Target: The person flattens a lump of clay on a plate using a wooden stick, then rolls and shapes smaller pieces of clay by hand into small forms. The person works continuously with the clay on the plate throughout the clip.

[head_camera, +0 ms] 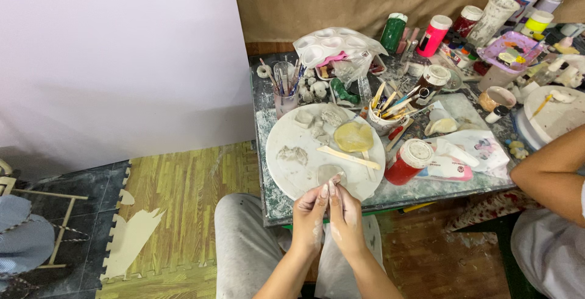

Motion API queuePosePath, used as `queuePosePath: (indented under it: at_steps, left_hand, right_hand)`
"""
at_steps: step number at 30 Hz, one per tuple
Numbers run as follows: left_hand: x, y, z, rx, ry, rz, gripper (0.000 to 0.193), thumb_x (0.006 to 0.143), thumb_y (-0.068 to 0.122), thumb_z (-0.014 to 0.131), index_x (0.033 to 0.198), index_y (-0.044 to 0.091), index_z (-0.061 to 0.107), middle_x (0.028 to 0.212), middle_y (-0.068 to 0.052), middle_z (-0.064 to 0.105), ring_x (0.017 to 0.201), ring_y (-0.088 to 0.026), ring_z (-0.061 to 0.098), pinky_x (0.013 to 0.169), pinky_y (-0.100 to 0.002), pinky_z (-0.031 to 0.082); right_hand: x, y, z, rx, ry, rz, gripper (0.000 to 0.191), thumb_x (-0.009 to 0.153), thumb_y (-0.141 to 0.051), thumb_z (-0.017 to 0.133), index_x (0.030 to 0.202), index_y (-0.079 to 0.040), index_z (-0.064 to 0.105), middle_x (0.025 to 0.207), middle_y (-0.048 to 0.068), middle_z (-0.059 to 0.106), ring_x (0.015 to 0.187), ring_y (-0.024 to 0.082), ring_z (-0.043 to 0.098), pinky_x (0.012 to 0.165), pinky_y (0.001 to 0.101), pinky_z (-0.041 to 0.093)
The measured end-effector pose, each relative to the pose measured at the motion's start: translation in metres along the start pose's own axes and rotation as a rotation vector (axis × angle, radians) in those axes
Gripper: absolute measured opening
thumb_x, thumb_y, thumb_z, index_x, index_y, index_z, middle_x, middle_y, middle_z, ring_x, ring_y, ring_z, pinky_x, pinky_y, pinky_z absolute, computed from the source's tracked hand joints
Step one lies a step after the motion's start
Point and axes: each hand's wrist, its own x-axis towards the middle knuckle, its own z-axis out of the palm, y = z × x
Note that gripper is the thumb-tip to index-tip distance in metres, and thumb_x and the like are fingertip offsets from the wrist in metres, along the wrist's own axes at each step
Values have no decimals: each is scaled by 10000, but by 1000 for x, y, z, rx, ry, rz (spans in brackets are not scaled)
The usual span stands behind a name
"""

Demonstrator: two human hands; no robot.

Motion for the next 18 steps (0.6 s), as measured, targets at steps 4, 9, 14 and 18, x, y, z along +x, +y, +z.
queuePosePath:
  at_steps: [4, 9, 14, 18]
  left_hand:
    - [3, -8, -3, -26, 36, 57, 271, 1046, 208, 634, 1163, 6, 770, 898, -35, 732, 780, -83, 610, 731, -248, 517]
    - [13, 6, -2, -334, 56, -97, 282, 1042, 262, 605, 1141, 27, 725, 1008, -65, 748, 855, -149, 670, 736, -291, 516]
    - [18, 23, 2, -290, 99, -57, 346, 989, 249, 590, 1213, 1, 682, 1169, -108, 766, 1086, -205, 739, 1002, -358, 582]
    - [15, 30, 5, -164, 95, -77, 435, 1000, 215, 597, 1411, 72, 617, 1147, -130, 737, 1023, -178, 711, 928, -331, 570]
  right_hand:
    - [10, 6, 0, 29, -74, -69, 336, 1077, -240, 526, 1074, 68, 659, 811, 60, 641, 756, 76, 512, 680, 268, 479]
    - [26, 2, -10, 237, -153, 416, 563, 1061, -409, 327, 1044, -43, 754, 726, 1, 633, 637, 100, 535, 597, 260, 450]
    - [27, -10, -28, -92, -6, -125, 223, 1019, -175, 587, 1118, 8, 668, 1011, 107, 663, 932, 190, 628, 778, 321, 515]
    - [24, -14, -31, -272, 36, -742, 428, 868, -5, 755, 1271, -39, 615, 1254, 135, 711, 1261, 283, 644, 1126, 445, 492]
